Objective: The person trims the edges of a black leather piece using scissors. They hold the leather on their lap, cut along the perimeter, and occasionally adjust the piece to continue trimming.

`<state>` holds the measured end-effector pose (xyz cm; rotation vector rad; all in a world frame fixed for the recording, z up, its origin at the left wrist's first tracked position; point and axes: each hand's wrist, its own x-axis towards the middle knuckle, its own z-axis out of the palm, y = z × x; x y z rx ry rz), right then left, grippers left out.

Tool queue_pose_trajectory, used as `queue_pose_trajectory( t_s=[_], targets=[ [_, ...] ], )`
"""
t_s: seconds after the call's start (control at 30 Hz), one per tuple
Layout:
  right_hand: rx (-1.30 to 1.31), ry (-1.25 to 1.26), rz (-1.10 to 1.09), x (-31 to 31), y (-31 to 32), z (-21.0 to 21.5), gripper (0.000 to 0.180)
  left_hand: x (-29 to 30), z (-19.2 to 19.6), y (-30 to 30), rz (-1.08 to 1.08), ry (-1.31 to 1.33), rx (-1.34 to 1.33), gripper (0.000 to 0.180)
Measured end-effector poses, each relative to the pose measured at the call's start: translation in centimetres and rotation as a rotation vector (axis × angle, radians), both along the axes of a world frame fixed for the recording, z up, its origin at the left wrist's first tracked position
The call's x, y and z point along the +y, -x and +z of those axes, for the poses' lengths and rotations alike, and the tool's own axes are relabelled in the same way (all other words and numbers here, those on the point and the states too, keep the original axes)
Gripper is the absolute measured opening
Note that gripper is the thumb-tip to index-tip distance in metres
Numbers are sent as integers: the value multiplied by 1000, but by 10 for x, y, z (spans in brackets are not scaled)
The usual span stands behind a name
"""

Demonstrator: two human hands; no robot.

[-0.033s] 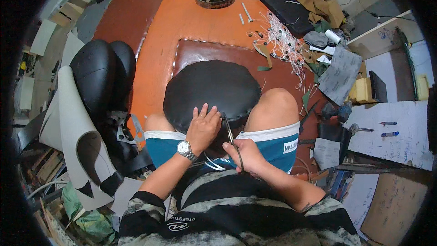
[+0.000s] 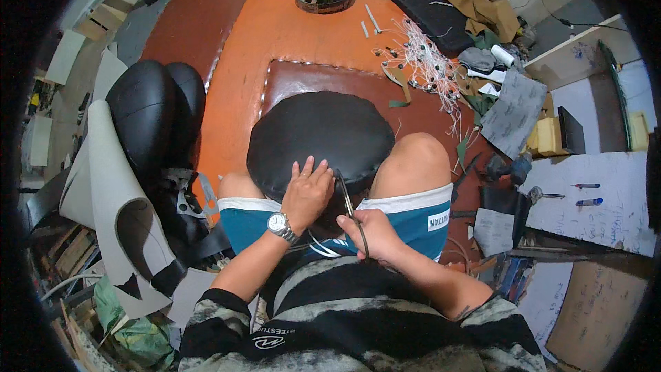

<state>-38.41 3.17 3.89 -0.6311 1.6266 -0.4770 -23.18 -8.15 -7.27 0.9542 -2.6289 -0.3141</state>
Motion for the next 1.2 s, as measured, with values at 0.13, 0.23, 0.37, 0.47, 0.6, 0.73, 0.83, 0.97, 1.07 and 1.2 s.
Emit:
queue_pose_trajectory(
  t_s=[0.13, 0.23, 0.37, 0.47, 0.6, 0.73, 0.83, 0.97, 1.07, 1.2],
  targets=[
    [-18, 33, -2, 1, 4, -2, 46, -2, 1, 5, 111, -33, 82, 22],
    [-53, 13, -9, 3, 7, 2, 51, -8, 3, 9, 194, -143, 144, 22],
    [-192, -169, -48, -3, 18, 12, 58, -16, 14, 11, 206, -201, 171, 23],
    [-223, -186, -24, -8, 24, 15, 60, -19, 26, 9, 171, -275, 143, 25],
    [-197, -190, -11, -13, 23, 13, 63, -29, 34, 6, 95, -315, 24, 29],
    [-166, -164, 0, -23, 21, 6, 65, -36, 26, 10, -20, -249, -186, 30],
    [-155, -153, -17, -33, 19, 0, 65, -29, 16, 8, -8, -126, -127, 26],
    [-101, -119, -1, -38, 15, -3, 64, -25, 7, 3, -10, -88, -33, 18],
    [-68, -102, 18, -40, 14, -7, 62, -26, 6, 3, -5, -64, -26, 18],
    [-48, -50, 22, -38, 13, -8, 58, -27, 16, 6, 13, -56, 3, 17]
  ],
)
